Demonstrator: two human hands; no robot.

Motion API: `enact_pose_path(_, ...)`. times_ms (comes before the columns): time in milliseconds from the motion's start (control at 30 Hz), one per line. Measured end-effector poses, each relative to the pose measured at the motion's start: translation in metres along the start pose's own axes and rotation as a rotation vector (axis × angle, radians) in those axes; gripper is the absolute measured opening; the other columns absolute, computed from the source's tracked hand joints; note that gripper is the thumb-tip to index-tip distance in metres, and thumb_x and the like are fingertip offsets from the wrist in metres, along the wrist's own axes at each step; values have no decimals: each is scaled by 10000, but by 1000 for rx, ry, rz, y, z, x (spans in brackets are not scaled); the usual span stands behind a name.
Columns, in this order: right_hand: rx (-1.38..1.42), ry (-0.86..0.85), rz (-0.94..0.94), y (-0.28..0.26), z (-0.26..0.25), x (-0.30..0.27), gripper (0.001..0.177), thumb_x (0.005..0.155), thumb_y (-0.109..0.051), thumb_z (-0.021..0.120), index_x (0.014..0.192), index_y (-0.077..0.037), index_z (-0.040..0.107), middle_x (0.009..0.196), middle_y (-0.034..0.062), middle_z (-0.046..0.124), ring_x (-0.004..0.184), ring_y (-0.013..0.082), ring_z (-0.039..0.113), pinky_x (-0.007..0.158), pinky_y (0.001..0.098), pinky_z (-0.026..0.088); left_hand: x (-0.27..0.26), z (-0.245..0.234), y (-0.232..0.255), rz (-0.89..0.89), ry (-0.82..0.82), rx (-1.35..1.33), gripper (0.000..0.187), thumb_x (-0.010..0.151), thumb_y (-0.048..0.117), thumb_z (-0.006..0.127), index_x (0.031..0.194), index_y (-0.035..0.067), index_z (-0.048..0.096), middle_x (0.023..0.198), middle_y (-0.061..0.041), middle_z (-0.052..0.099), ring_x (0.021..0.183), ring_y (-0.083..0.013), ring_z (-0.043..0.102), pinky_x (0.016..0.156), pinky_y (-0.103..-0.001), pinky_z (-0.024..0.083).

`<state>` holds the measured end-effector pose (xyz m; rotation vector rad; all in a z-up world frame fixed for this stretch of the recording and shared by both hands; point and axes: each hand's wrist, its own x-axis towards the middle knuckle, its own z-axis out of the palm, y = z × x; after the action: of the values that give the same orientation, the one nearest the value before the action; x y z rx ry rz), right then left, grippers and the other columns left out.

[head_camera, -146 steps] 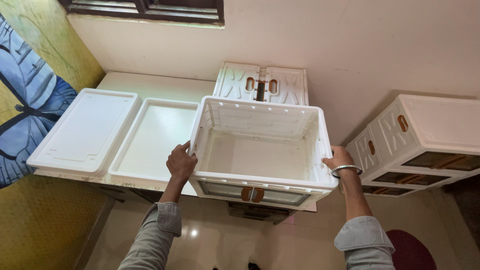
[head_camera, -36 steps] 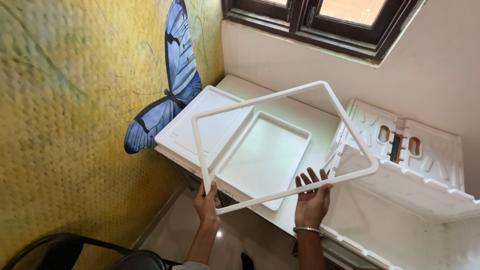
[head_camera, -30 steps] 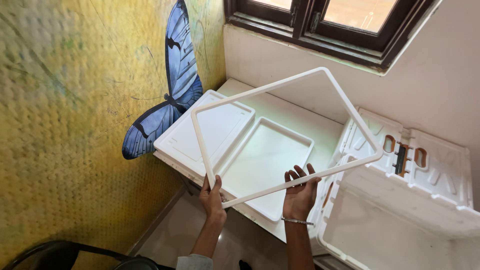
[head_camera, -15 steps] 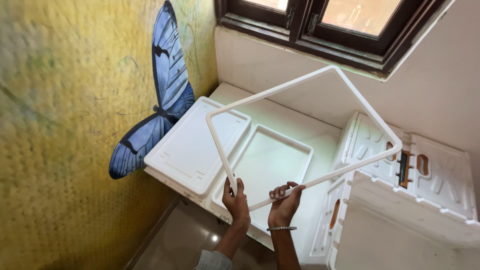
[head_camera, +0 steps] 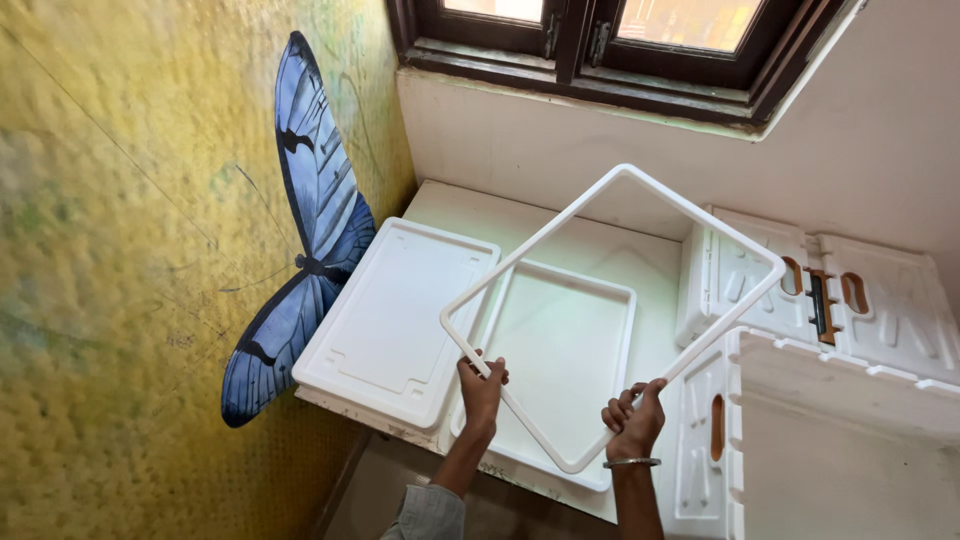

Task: The person repeatedly assembles and disassembles white plastic storage crates on a table. They place lids and frames onto crate bodies, then remove them, repeating the cycle multiple times without stacking or storing the crates.

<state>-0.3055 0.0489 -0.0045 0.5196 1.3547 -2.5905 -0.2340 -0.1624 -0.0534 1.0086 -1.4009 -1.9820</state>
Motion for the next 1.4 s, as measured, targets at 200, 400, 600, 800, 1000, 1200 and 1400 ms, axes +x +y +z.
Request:
enact_pose_path(200,-153,-47,46,-1,-30,18,484,1026,-554,508,883,-94,465,555,-43,263,404,67,214,354,239,169,43,-55,25,-21,169,107,582,919,87,706,1401,34,384,1047,-131,600,812,-224,694,700,-331,593)
enact_pose_path(400,-540,-48,55,11,-55,41,358,972,-384,655,944,-33,588,538,-66,279,380,54,248,341,262,190,34,-87,31,52,-103,922,466,863,313,780,1271,150,623,1147,-62,684,941,-267,693,807,-430,558)
enact_pose_path(600,-878,182,-103,44,-63,81,413,968,-397,683,1049,1,611,559,38,540,411,120,460,347,298,346,32,-81,-5,304,-88,1079,320,984,342,642,1149,68,629,1145,-106,646,944,-351,705,795,-476,571)
enact_pose_path(800,-1114,136,-154,73,-87,102,376,994,-363,591,1130,-13,615,824,144,718,580,293,671,480,432,560,40,-82,-43,489,-208,1226,289,1021,159,522,1225,-43,490,1166,-201,542,1045,-360,645,756,-412,616)
enact_pose_path(1000,-1799,155,-155,77,-107,96,469,1034,-476,471,1279,-87,561,1239,144,682,1105,396,683,907,536,563,48,-90,-81,692,-220,1246,351,988,46,512,1316,-74,472,1265,-237,551,1126,-383,597,908,-429,561)
enact_pose_path(1200,-1894,185,-196,80,-102,95,452,1023,-501,498,1221,-101,574,1217,110,702,1119,353,689,863,545,580,54,-87,-107,833,-147,1320,415,913,-43,515,1319,-117,470,1384,-288,503,1316,-428,515,1089,-433,467)
enact_pose_path(1400,-1900,160,-98,74,-97,103,530,1009,-576,476,1295,-135,544,1267,93,694,1135,353,690,890,540,572,55,-81,-111,823,-133,1388,484,855,-51,536,1325,-115,441,1354,-281,503,1293,-427,527,1083,-438,478)
